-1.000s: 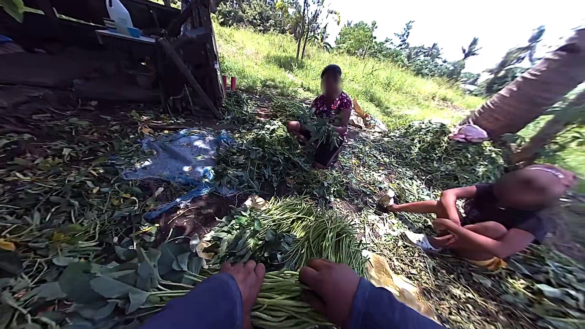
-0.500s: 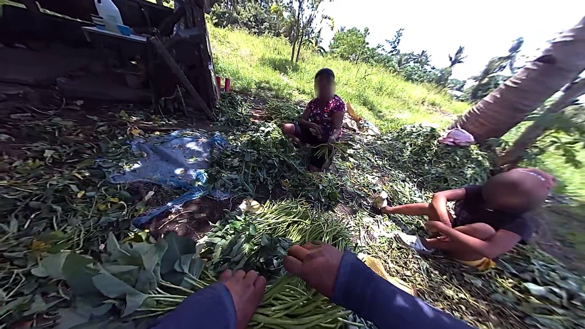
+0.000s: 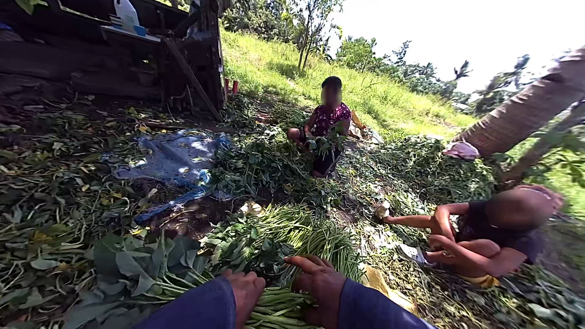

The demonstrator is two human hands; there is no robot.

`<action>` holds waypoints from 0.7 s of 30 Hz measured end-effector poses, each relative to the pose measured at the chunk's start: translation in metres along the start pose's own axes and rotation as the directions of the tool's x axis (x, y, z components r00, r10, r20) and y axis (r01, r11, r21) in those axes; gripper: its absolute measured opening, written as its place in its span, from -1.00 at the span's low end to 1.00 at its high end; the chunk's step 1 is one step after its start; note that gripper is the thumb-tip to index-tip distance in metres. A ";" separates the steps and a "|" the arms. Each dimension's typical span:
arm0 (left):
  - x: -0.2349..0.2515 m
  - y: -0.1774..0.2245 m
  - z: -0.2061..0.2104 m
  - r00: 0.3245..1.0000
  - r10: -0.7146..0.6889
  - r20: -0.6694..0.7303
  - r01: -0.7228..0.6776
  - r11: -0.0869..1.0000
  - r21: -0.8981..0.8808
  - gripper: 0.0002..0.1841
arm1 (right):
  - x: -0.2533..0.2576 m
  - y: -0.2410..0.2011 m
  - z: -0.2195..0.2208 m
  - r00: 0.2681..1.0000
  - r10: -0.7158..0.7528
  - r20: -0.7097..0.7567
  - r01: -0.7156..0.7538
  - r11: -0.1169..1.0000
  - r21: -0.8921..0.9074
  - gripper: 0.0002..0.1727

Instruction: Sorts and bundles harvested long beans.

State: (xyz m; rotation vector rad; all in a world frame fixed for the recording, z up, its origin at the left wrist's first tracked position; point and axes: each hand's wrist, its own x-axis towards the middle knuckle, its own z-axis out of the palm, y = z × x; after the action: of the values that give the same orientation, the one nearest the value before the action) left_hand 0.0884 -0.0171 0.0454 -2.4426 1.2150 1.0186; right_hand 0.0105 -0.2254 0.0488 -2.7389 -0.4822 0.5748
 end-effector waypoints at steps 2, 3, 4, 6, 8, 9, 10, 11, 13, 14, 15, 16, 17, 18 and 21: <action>-0.001 -0.003 0.002 1.000 0.000 -0.011 0.000 1.000 -0.020 -0.03 | -0.005 0.000 0.000 0.999 0.001 -0.043 -0.001 1.000 0.003 -0.62; -0.003 -0.005 0.002 1.000 0.008 -0.015 -0.008 1.000 -0.029 -0.03 | -0.007 -0.001 0.000 0.998 -0.006 -0.068 0.007 1.000 0.006 -0.63; -0.004 -0.006 0.003 1.000 0.013 -0.019 -0.014 0.999 -0.030 -0.02 | -0.010 -0.001 0.001 0.996 -0.011 -0.087 0.012 1.000 0.016 -0.64; -0.006 -0.007 0.003 1.000 0.016 -0.020 -0.016 1.000 -0.026 -0.03 | -0.013 0.000 0.004 0.997 -0.007 -0.074 0.009 0.999 0.035 -0.61; -0.005 -0.006 0.001 1.000 0.009 -0.008 -0.009 1.000 -0.017 -0.03 | -0.015 0.003 0.006 1.000 0.006 -0.026 -0.005 0.999 0.050 -0.58; -0.005 -0.006 0.001 1.000 0.004 -0.004 -0.004 1.000 -0.013 -0.02 | -0.015 0.005 0.007 1.000 0.003 -0.022 -0.002 0.998 0.055 -0.60; -0.004 -0.005 0.000 1.000 -0.001 -0.001 0.001 1.000 -0.008 -0.02 | -0.016 0.005 0.008 1.000 -0.001 -0.022 0.002 0.998 0.062 -0.64; -0.004 -0.004 0.000 1.000 -0.004 0.000 0.004 1.000 -0.007 -0.01 | -0.018 0.004 0.009 0.999 -0.012 -0.030 0.014 0.998 0.069 -0.66; -0.005 -0.005 0.000 1.000 0.008 -0.003 -0.008 1.000 -0.008 -0.01 | -0.025 -0.003 0.012 0.998 -0.047 -0.049 0.051 0.995 0.080 -0.70; -0.005 -0.006 0.001 1.000 0.019 -0.008 -0.019 1.000 -0.008 -0.01 | -0.029 -0.008 0.013 0.996 -0.063 -0.055 0.068 0.994 0.085 -0.71; -0.005 -0.009 0.002 0.999 0.033 -0.013 -0.033 0.999 -0.009 -0.01 | -0.033 -0.013 0.014 0.997 -0.068 -0.048 0.072 0.993 0.098 -0.71; -0.005 -0.011 0.003 0.999 0.049 -0.019 -0.049 0.999 -0.009 -0.01 | -0.036 -0.014 0.016 0.998 -0.052 -0.020 0.054 0.991 0.121 -0.70; -0.005 -0.013 0.005 0.997 0.062 -0.038 -0.063 0.998 -0.012 -0.01 | -0.038 -0.012 0.019 1.000 -0.019 0.017 0.017 0.990 0.140 -0.67; -0.005 -0.015 0.010 0.995 0.076 -0.070 -0.077 0.997 -0.011 -0.01 | -0.039 -0.006 0.026 0.999 0.019 0.028 -0.023 0.989 0.147 -0.62; -0.009 -0.021 0.034 0.957 0.133 -0.259 -0.141 0.990 -0.012 -0.06 | -0.048 0.000 0.052 0.994 0.105 -0.017 -0.101 0.984 0.149 -0.48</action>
State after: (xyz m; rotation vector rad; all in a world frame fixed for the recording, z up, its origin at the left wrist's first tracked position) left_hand 0.0848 0.0177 0.0242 -2.6081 1.4785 0.7730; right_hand -0.0536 -0.2321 0.0197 -2.6369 -0.2804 0.5767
